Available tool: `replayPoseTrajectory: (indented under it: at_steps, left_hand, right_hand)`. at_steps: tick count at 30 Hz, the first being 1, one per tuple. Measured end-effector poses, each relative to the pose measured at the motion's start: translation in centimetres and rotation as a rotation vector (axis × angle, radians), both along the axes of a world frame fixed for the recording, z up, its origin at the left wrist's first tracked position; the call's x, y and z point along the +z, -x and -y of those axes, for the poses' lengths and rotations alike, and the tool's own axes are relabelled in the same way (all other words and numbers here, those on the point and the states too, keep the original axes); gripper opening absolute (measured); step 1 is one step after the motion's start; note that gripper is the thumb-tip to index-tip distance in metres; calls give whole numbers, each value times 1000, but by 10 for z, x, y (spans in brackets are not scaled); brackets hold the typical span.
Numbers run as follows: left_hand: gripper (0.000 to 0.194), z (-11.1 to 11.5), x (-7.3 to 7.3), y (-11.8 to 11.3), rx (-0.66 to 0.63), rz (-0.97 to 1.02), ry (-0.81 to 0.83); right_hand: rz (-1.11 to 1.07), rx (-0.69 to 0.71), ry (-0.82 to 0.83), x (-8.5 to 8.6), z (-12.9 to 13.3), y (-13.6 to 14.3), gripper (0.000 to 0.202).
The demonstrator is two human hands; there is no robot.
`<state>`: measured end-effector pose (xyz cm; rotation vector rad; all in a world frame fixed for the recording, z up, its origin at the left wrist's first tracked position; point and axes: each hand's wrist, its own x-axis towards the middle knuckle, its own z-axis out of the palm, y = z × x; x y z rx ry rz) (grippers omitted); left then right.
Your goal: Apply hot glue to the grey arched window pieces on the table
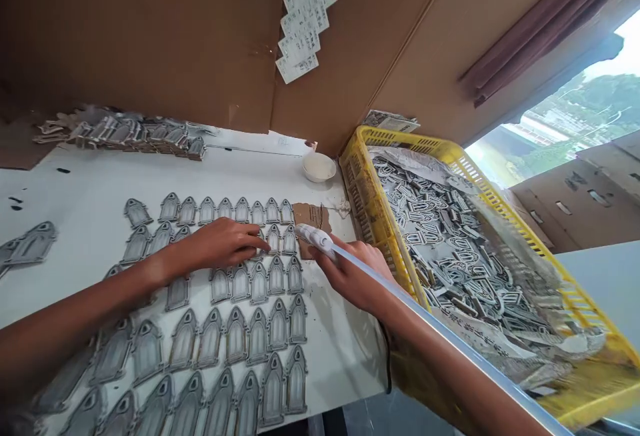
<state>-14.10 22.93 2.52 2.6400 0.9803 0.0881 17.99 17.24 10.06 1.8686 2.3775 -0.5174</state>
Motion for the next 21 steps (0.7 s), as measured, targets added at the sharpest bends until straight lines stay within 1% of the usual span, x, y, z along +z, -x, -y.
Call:
replayPoseTrajectory:
  at_steps: [8,11,13,15,18,19,21]
  left_hand:
    - [27,-11,-2,-1,-134,-15,15]
    - [30,-12,-3,-3,-186,-32,-29]
    - [31,-12,-4,-4,-198,-42,-50]
    - [29,-12,-4,-4,-180,-23,-49]
    - [27,-15,-2,1,-103,25,-58]
    - [27,-16,-1,3,-56,79,-59]
    - [25,-19,4,10,63,262,-44]
  right_hand:
    - [-72,-32,34,-3,4,-7,50]
    - [-99,-42,33,-3,3,-10,52]
    - [-121,-41,37,-2,3,-10,51]
    - [-148,-44,42,-1,4,-9,49]
    - [-184,-72,33,2,4,-5,46]
    - [-194,-78,16,3,4,-4,44]
    - [-210,-76,-54,5,4,-4,39]
